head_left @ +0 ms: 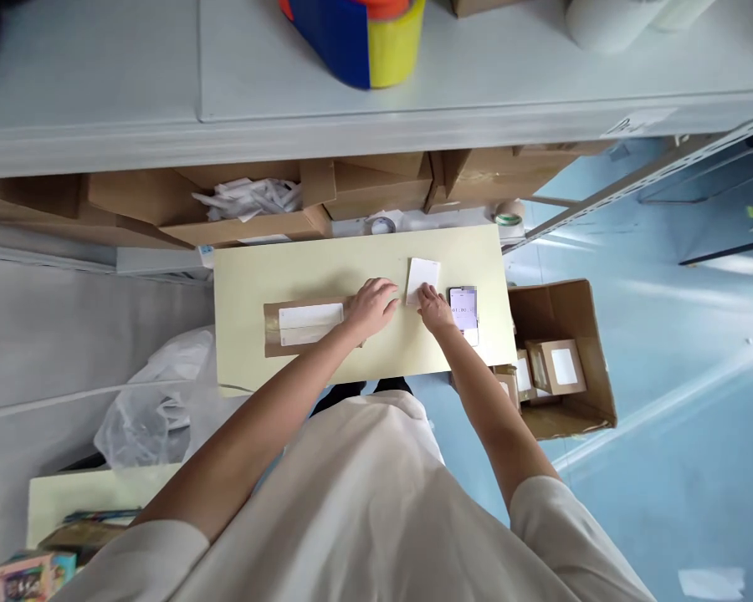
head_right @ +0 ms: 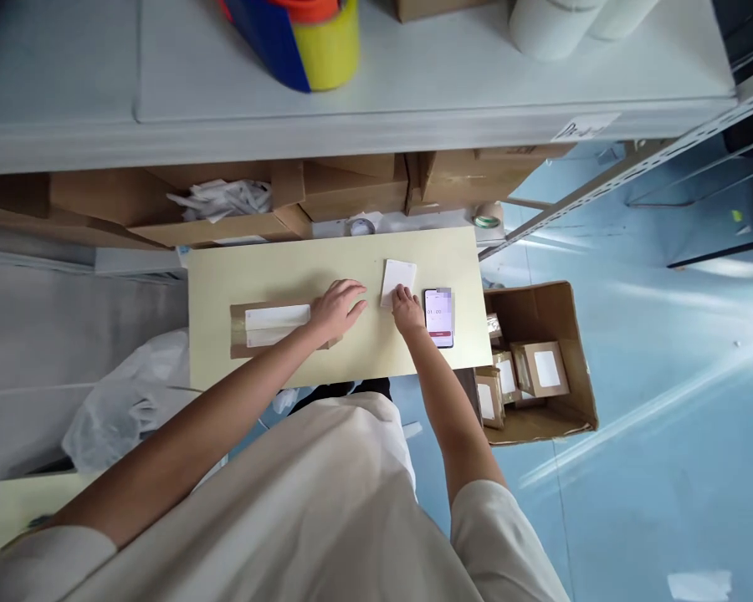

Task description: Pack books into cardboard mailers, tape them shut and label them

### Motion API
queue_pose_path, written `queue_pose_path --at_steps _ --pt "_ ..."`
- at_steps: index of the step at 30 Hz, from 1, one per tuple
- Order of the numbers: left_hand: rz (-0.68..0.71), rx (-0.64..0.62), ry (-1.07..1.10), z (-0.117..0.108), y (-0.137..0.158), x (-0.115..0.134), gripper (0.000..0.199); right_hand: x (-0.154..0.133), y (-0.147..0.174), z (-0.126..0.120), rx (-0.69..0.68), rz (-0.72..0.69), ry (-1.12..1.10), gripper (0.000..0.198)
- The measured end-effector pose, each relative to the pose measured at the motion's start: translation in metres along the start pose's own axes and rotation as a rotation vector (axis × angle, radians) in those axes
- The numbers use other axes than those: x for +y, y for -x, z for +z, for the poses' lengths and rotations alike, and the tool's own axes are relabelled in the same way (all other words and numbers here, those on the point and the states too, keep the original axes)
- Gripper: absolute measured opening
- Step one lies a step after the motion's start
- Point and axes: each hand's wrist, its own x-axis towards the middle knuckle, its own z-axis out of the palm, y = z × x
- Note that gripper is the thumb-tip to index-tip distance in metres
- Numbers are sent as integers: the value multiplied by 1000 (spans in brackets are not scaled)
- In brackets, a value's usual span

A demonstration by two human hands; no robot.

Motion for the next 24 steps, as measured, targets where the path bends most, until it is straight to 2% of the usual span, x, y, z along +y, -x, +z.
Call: queue_pose_path --at_steps 3,6,10,13,15,18,22,24 --pt "-69 -77 -52 10 -7 4 26 3 4 4 -23 -35 33 44" --pt "-98 -108 -71 9 -5 5 25 6 13 4 -85 -59 44 39" --pt "-110 -135 -73 7 -3 7 25 11 21 0 -152 -8 65 41" --pt "-116 -149 -95 8 -4 9 24 13 22 -4 -153 33 71 30" --pt "-116 -152 -103 8 -4 9 24 15 21 -9 -132 62 54 24" --pt "-121 -156 -108 8 -5 10 25 17 20 -16 -52 95 -12 26" --pt "-130 -196 -89 9 -11 12 25 14 24 -27 51 42 -64 30" --pt "-149 -210 -40 9 -15 13 26 11 28 -32 61 23 -69 28"
